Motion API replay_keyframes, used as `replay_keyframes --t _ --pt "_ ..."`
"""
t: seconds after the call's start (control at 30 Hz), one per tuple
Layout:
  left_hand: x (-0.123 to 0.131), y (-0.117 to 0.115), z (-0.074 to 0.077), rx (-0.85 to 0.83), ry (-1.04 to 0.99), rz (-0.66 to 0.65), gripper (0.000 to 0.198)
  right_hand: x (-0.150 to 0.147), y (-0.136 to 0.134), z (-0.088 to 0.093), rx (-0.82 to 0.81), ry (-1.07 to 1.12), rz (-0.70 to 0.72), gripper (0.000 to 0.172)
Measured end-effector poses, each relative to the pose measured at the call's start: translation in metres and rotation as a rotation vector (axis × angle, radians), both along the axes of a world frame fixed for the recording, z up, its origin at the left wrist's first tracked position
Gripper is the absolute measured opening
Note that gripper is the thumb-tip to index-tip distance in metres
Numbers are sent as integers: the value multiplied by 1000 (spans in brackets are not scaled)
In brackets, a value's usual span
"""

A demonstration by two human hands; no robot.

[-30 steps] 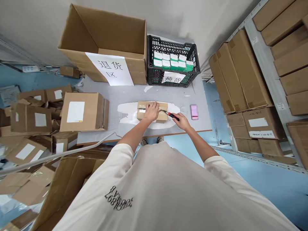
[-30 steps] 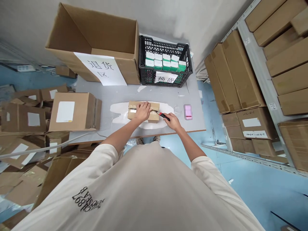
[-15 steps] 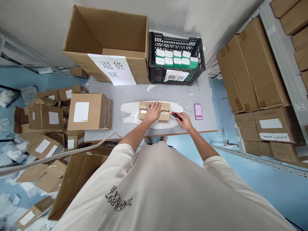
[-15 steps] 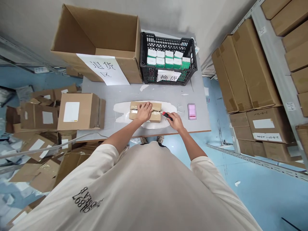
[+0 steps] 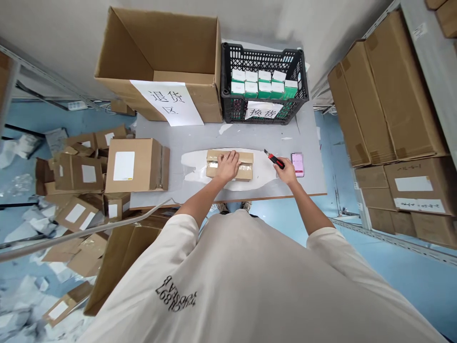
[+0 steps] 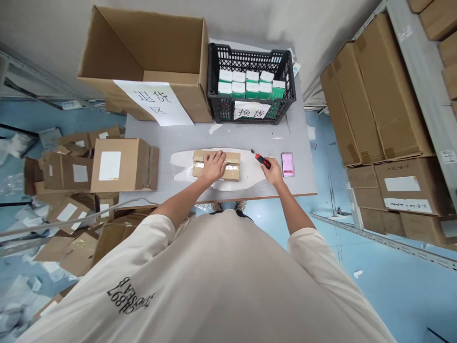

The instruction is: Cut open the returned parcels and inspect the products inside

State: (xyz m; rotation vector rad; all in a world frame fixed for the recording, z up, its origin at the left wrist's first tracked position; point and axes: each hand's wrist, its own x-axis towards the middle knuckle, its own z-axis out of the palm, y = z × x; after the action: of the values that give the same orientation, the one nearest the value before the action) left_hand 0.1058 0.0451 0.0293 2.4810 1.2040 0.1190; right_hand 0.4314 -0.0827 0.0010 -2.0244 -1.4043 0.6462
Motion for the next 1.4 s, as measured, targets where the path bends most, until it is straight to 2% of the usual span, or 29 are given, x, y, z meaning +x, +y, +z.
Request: replay_keyframes --t 0.2,0.4,0.57,0.77,0.97,1.1,1.2,1.3,1.4 --pt "-8 1 5 12 -7 -46 66 -14 -4 -15 -86 114 -139 44" --pt "-39 -10 23 2 64 -205 79 -9 -7 -31 -180 120 -240 38" --pt "-55 -14 26 -13 141 -179 79 9 -15 -51 -272 37 -295 32" --pt "-45 -19 22 4 172 -76 79 19 -19 -74 -463 -13 -358 34" --pt "-50 -21 28 -50 168 -82 81 12 -20 -82 -592 -161 -308 40" --pt "-63 -19 32 -57 129 -79 69 3 -18 -77 -570 -252 -277 47" --pt "-76 -11 34 -37 112 -23 64 -9 -3 -61 -388 -238 -220 44" --pt "-92 -1 35 -28 113 90 65 -31 23 -35 -131 -87 -25 44" --pt "-105 9 33 -36 104 236 69 -61 49 -8 3 48 150 49"
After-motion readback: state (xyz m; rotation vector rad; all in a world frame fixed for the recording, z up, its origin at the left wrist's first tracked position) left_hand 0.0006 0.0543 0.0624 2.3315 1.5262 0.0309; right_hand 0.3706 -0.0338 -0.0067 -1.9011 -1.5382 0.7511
